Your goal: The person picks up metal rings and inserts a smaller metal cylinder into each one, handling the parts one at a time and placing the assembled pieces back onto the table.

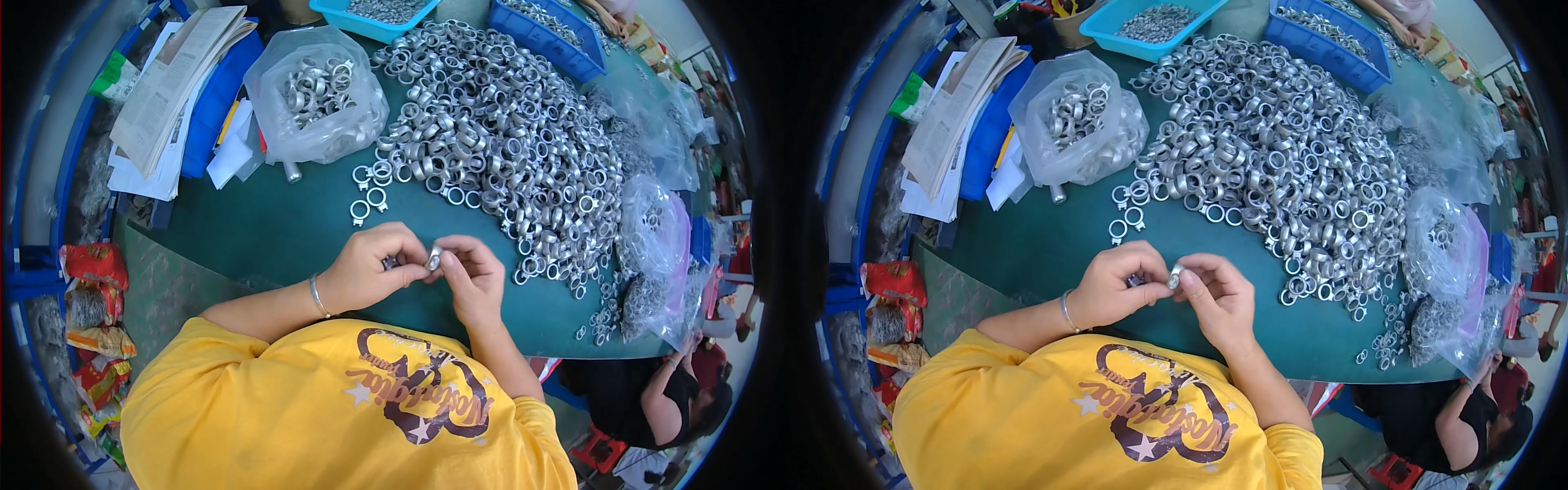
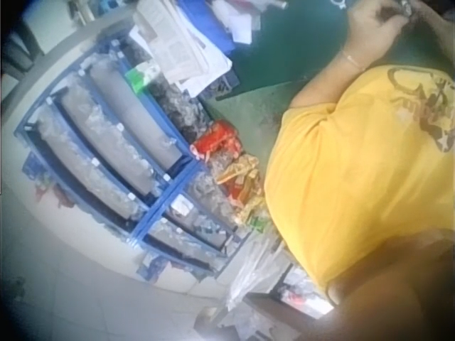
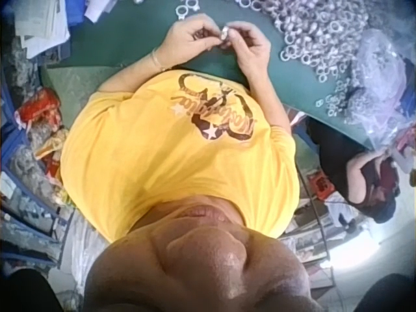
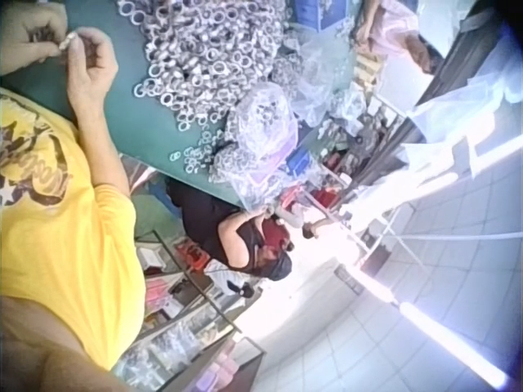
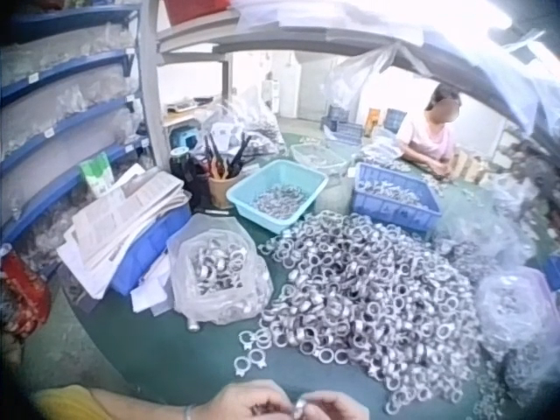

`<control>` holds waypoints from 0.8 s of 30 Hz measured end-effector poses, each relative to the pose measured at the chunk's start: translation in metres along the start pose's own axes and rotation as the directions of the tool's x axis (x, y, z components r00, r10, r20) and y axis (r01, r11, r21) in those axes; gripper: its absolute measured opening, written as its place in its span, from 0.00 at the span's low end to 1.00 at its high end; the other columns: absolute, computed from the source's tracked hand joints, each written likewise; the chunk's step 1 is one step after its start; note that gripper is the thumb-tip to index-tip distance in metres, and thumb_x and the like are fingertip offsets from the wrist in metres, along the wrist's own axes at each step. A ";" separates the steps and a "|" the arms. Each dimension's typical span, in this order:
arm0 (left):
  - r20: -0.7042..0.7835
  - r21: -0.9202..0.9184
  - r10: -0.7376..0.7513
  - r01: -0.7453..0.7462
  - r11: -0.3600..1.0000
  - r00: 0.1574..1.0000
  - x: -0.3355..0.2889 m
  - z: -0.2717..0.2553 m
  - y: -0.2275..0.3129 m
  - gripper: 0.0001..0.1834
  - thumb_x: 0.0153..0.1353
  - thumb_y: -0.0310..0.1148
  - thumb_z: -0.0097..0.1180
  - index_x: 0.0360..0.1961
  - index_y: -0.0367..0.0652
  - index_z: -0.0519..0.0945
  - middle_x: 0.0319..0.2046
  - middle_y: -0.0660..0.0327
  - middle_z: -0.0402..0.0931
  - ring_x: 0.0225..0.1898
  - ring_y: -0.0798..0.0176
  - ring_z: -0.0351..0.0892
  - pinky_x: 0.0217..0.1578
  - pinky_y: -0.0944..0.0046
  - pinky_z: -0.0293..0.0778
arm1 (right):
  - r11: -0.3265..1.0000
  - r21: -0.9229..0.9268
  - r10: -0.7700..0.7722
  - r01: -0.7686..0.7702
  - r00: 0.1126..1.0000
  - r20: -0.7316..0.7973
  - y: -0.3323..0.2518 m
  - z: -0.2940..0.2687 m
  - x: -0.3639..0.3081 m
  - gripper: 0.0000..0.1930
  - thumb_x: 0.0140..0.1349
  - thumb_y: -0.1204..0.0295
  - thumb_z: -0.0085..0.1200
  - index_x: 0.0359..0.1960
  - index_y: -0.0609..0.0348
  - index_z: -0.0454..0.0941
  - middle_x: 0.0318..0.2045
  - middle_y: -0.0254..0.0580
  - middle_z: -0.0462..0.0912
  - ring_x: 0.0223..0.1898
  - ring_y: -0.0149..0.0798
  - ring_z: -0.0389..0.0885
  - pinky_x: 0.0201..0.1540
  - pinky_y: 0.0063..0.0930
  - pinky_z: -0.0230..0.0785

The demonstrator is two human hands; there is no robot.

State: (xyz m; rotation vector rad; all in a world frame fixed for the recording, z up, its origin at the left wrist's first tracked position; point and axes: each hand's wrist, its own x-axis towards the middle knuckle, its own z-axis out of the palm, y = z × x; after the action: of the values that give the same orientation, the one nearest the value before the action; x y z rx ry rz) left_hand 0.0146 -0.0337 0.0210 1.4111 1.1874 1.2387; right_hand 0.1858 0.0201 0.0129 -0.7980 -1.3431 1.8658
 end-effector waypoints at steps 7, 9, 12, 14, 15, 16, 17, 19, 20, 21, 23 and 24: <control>0.474 -0.827 -0.510 0.562 0.024 0.718 -0.003 -0.020 -0.020 0.27 0.66 0.52 0.29 0.41 0.38 0.72 0.31 0.55 0.75 0.22 0.69 0.72 0.14 0.76 0.65 | 0.694 -0.458 -0.475 0.556 0.831 0.289 -0.024 0.021 0.022 0.10 0.46 0.86 0.56 0.31 0.63 0.76 0.38 0.47 0.77 0.37 0.41 0.77 0.37 0.26 0.70; 0.254 -0.798 -0.579 0.506 0.327 0.775 -0.005 -0.039 -0.023 0.19 0.66 0.43 0.36 0.37 0.38 0.72 0.30 0.59 0.69 0.22 0.71 0.66 0.12 0.77 0.61 | 0.597 -0.593 -0.508 0.541 0.826 0.242 -0.017 0.018 0.032 0.08 0.47 0.85 0.55 0.30 0.63 0.76 0.35 0.47 0.77 0.35 0.41 0.77 0.35 0.27 0.70; -0.021 -0.835 -0.603 0.318 0.450 0.797 -0.006 -0.061 -0.018 0.13 0.65 0.37 0.39 0.35 0.39 0.71 0.30 0.61 0.65 0.26 0.72 0.66 0.13 0.78 0.61 | 0.589 -0.703 -0.328 0.398 0.913 0.242 -0.004 0.022 0.039 0.05 0.49 0.81 0.55 0.28 0.61 0.75 0.26 0.44 0.75 0.28 0.44 0.76 0.31 0.31 0.69; 0.034 -0.981 -0.565 0.137 0.141 0.825 -0.005 -0.066 -0.010 0.10 0.65 0.34 0.40 0.35 0.39 0.71 0.30 0.61 0.65 0.28 0.71 0.66 0.15 0.78 0.61 | 0.461 -0.809 -0.200 0.366 0.931 0.307 0.003 0.032 0.038 0.05 0.50 0.71 0.57 0.26 0.59 0.76 0.25 0.43 0.74 0.28 0.46 0.75 0.29 0.36 0.68; 0.028 -0.973 -0.538 0.147 0.180 0.843 -0.006 -0.068 -0.010 0.08 0.64 0.32 0.41 0.34 0.39 0.71 0.30 0.60 0.66 0.28 0.70 0.68 0.14 0.78 0.61 | 0.385 -0.855 -0.177 0.347 0.937 0.301 0.005 0.039 0.038 0.06 0.49 0.70 0.57 0.25 0.59 0.76 0.25 0.43 0.74 0.28 0.46 0.75 0.30 0.36 0.68; 0.026 -0.973 -0.538 0.145 0.181 0.843 -0.007 -0.068 -0.010 0.08 0.64 0.32 0.41 0.34 0.39 0.71 0.30 0.60 0.66 0.28 0.70 0.68 0.14 0.78 0.61 | 0.305 -0.895 -0.155 0.326 0.944 0.291 0.007 0.046 0.038 0.07 0.48 0.69 0.58 0.25 0.58 0.76 0.24 0.42 0.74 0.28 0.46 0.75 0.30 0.36 0.68; -0.015 -0.939 -0.499 0.159 0.304 0.866 -0.008 -0.066 -0.011 0.07 0.63 0.32 0.43 0.33 0.40 0.71 0.29 0.60 0.66 0.27 0.71 0.67 0.14 0.77 0.61 | 0.261 -0.903 -0.168 0.341 0.937 0.305 0.013 0.048 0.040 0.07 0.48 0.69 0.57 0.24 0.58 0.75 0.24 0.41 0.73 0.28 0.46 0.75 0.31 0.36 0.69; -0.090 -0.875 -0.504 0.174 0.452 0.859 -0.007 -0.061 -0.006 0.05 0.61 0.30 0.48 0.31 0.40 0.70 0.26 0.61 0.68 0.22 0.72 0.67 0.12 0.77 0.59 | 0.277 -0.891 -0.161 0.361 0.931 0.327 0.015 0.045 0.044 0.06 0.48 0.70 0.56 0.24 0.59 0.75 0.24 0.42 0.74 0.28 0.46 0.75 0.30 0.36 0.69; -0.088 -0.875 -0.501 0.174 0.453 0.861 -0.008 -0.058 -0.006 0.05 0.61 0.30 0.48 0.31 0.40 0.70 0.26 0.61 0.68 0.22 0.72 0.67 0.12 0.77 0.59 | 0.294 -0.878 -0.154 0.377 0.926 0.345 0.016 0.042 0.045 0.05 0.48 0.71 0.56 0.23 0.59 0.75 0.24 0.42 0.75 0.28 0.46 0.75 0.30 0.37 0.69; -0.100 -0.806 -0.515 0.234 0.543 0.851 -0.007 -0.056 -0.005 0.04 0.60 0.29 0.49 0.31 0.41 0.70 0.23 0.61 0.68 0.20 0.72 0.66 0.12 0.78 0.58 | 0.281 -0.881 -0.162 0.380 0.924 0.347 0.016 0.038 0.047 0.05 0.48 0.71 0.56 0.23 0.59 0.75 0.24 0.42 0.75 0.28 0.46 0.75 0.30 0.37 0.69; -0.094 -0.675 -0.537 0.343 0.653 0.838 -0.009 -0.051 -0.003 0.04 0.58 0.28 0.52 0.31 0.41 0.71 0.18 0.62 0.69 0.14 0.74 0.63 0.11 0.78 0.56 | 0.365 -0.841 -0.319 0.400 0.902 0.290 0.014 0.028 0.044 0.03 0.48 0.75 0.56 0.24 0.60 0.76 0.25 0.43 0.77 0.26 0.43 0.77 0.28 0.33 0.71; -0.099 -0.640 -0.559 0.378 0.669 0.823 -0.011 -0.046 -0.002 0.05 0.56 0.27 0.54 0.32 0.40 0.71 0.18 0.61 0.70 0.12 0.75 0.62 0.10 0.78 0.55 | 0.354 -0.844 -0.322 0.404 0.899 0.296 0.012 0.026 0.042 0.03 0.48 0.75 0.56 0.24 0.60 0.76 0.25 0.43 0.77 0.26 0.43 0.77 0.28 0.33 0.71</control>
State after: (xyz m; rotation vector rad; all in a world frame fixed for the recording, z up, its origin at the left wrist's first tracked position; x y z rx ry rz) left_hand -0.0320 -0.0427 0.0227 0.4051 1.1128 1.2956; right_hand 0.1386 0.0376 0.0051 -0.7895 -2.3907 0.6906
